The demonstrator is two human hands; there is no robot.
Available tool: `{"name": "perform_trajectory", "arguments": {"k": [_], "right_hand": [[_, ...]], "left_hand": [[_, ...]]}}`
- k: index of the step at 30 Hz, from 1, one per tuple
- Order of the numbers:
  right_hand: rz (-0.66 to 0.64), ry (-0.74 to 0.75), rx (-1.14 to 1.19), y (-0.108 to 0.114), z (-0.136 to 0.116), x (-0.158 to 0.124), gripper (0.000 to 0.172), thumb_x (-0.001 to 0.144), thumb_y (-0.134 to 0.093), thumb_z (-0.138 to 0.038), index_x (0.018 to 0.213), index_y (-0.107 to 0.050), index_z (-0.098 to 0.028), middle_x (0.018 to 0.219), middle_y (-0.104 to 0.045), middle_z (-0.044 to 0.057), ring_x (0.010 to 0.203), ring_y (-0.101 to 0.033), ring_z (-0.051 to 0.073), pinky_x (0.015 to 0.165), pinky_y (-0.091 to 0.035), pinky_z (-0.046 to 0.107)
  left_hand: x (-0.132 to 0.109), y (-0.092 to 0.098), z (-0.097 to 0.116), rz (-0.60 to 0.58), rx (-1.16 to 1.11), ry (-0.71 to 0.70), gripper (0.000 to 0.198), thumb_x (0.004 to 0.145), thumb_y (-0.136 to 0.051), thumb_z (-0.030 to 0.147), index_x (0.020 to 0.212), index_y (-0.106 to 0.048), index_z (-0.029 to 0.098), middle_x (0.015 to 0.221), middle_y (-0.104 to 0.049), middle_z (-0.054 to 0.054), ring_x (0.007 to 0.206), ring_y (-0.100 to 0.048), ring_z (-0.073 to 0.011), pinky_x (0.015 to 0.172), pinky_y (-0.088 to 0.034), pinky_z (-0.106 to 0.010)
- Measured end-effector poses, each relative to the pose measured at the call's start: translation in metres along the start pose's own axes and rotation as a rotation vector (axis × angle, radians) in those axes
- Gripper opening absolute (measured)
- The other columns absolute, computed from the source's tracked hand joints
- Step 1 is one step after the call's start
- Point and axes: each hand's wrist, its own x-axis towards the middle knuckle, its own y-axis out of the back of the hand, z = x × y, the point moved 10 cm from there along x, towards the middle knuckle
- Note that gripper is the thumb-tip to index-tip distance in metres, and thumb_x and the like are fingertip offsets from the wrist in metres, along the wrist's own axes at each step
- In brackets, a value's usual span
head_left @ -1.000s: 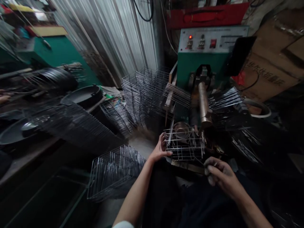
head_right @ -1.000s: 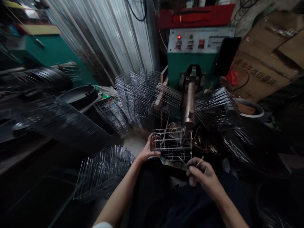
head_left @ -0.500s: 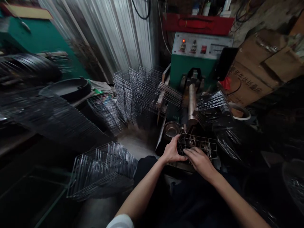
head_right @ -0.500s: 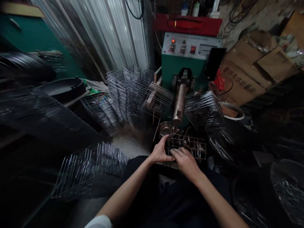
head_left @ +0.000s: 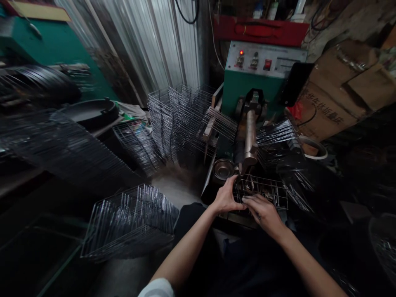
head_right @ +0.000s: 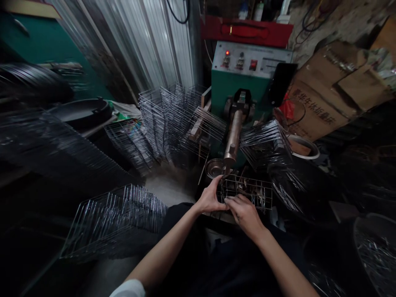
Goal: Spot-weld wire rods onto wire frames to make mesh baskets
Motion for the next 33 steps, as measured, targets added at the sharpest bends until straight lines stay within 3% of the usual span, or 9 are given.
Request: {"name": "perform_trajectory", "arguments": {"k": [12,19,27,33], "right_hand": [[0.006,0.009,0.003,0.005,0.006,0.018,0.028,0.097,-0.05,-0.011,0.117,-0.066,-0.021,0.107,-0.073,0.008,0.096,-0.07,0.022,0.093,-0.056,0.042],[0.011,-0.043,0.046,0.008,0.009,0.022,0.025,0.098,-0.049,-0.012,0.116,-0.064,-0.023,0.106,-0.071,0.006,0.097,-0.067,0.022,0.09,-0.054,0.04],[0.141,-0.199,0.035,0.002,0.044,0.039,0.009,0.098,-0.051,-0.02,0.099,-0.061,-0.02,0.093,-0.062,0.007,0.086,-0.062,0.022,0.078,-0.051,0.034],[0.204,-0.247,0.073,0.012,0.044,0.04,0.007,0.099,-0.054,-0.024,0.097,-0.06,-0.021,0.095,-0.061,0.006,0.089,-0.061,0.021,0.081,-0.048,0.032]], "left_hand": [[0.013,0.007,-0.005,0.005,-0.006,0.038,0.125,0.047,-0.09,0.05,0.151,-0.027,0.024,0.15,-0.045,-0.013,0.136,-0.048,-0.0367,0.112,-0.04,-0.05],[0.014,0.011,0.002,0.021,0.03,0.029,0.117,0.051,-0.088,0.048,0.149,-0.029,0.026,0.148,-0.047,-0.012,0.132,-0.051,-0.0349,0.109,-0.043,-0.05],[0.044,0.027,-0.008,0.031,0.083,0.029,0.111,0.053,-0.087,0.045,0.147,-0.033,0.022,0.145,-0.05,-0.015,0.13,-0.053,-0.036,0.108,-0.044,-0.052],[0.038,0.032,-0.006,0.104,0.153,0.054,0.112,0.054,-0.086,0.049,0.149,-0.03,0.026,0.143,-0.051,-0.013,0.125,-0.056,-0.0361,0.103,-0.047,-0.051]]}}
